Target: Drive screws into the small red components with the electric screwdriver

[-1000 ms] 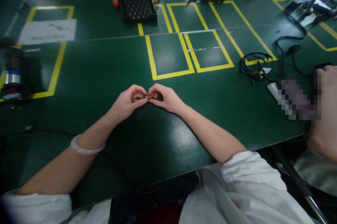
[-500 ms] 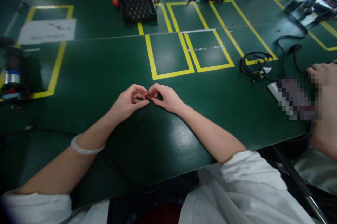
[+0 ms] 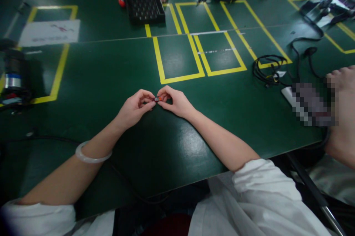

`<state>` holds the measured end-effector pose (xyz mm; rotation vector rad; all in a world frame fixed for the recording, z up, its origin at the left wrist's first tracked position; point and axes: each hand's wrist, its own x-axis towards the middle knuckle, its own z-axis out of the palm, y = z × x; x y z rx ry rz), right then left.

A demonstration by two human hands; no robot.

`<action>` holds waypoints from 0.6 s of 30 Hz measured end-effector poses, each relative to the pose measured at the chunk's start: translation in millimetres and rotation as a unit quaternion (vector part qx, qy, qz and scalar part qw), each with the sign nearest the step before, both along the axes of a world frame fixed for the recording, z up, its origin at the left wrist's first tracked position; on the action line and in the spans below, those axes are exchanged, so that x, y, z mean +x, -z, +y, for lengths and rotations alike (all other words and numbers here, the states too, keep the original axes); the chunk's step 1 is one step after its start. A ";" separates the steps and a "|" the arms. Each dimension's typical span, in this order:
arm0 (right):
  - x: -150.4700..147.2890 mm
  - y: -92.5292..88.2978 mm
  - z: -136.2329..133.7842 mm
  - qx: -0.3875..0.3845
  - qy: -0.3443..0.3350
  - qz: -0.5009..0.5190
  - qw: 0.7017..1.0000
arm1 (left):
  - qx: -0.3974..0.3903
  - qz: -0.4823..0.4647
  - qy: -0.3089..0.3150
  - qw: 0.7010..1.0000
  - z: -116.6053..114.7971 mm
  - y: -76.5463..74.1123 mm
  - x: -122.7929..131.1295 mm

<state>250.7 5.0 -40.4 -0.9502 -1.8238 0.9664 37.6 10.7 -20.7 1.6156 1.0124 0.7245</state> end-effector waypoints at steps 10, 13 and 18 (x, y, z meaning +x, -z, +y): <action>0.7 0.2 0.0 0.010 0.002 -0.012 1.000 | 0.000 0.005 0.000 1.000 2.3 2.2 -0.4; 1.2 1.2 0.9 0.024 0.007 -0.025 0.999 | -0.006 0.002 -0.002 1.000 1.7 3.4 -0.1; 1.1 -0.7 0.9 0.010 0.015 -0.034 0.999 | -0.012 0.009 0.005 1.000 5.2 -0.8 -3.7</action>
